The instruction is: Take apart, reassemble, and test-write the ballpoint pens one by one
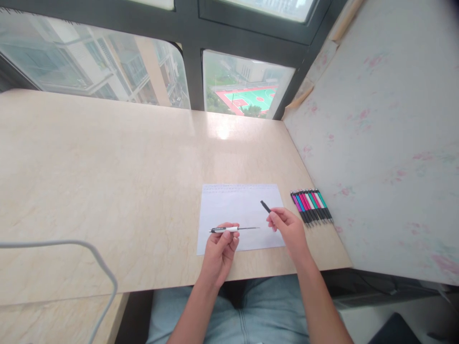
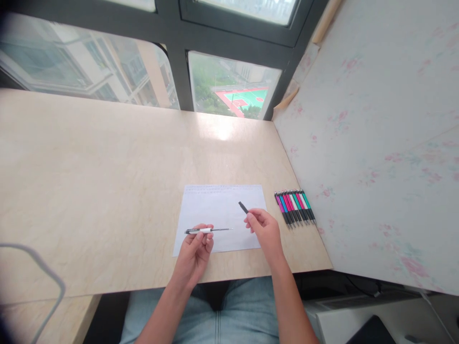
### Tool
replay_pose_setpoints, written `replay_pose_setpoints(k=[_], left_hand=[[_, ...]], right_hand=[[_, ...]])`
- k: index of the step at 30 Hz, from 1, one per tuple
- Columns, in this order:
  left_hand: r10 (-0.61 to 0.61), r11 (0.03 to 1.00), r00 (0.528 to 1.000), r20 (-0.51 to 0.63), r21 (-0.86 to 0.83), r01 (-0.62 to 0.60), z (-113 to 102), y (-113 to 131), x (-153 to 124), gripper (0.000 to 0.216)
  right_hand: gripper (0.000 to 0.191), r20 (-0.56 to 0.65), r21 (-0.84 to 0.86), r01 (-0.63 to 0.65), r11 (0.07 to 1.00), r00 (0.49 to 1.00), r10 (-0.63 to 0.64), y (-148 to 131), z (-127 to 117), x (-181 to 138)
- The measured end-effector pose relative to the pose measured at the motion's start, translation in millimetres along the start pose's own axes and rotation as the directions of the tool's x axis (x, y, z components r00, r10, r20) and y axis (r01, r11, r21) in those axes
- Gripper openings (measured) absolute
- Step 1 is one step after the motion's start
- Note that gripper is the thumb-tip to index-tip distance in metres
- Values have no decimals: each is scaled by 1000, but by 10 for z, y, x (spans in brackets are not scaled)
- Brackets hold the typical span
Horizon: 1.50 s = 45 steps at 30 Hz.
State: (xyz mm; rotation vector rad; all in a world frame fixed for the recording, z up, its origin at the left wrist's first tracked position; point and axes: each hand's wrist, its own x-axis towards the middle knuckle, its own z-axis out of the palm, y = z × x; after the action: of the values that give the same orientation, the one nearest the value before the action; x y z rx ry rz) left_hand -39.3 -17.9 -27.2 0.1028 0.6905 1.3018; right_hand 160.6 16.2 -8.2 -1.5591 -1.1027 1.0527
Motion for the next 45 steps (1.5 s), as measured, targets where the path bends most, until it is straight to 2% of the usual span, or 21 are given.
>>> replay_pose_setpoints(k=[6,11,27,33,37,45], left_hand=[[27,998,999,-24,64,-25,14,3,-10,21],[53,992,998,-39,120,-48,30,-3,-11,23],[47,976,999,-17,212,-42,56,-12,-15,21],[16,970,1000,22,242,-21,68,-23,-34,18],[24,963,998,51,268,-37,79,-31,-52,18],[20,967,998,57,252,-34,61,-29,-54,21]], right_hand=[[26,17,155,-13,988,1000,11,-57,-301,-256],[26,15,97,-15,995,1000,13,-142,-396,-367],[20,83,14,37,999,996,-38,-209,-252,-392],[16,169,-38,121,992,979,-113,-205,-151,-394],[16,216,-109,139,984,970,-113,-238,-47,-429],[18,197,-173,131,976,976,-96,-290,3,-419]])
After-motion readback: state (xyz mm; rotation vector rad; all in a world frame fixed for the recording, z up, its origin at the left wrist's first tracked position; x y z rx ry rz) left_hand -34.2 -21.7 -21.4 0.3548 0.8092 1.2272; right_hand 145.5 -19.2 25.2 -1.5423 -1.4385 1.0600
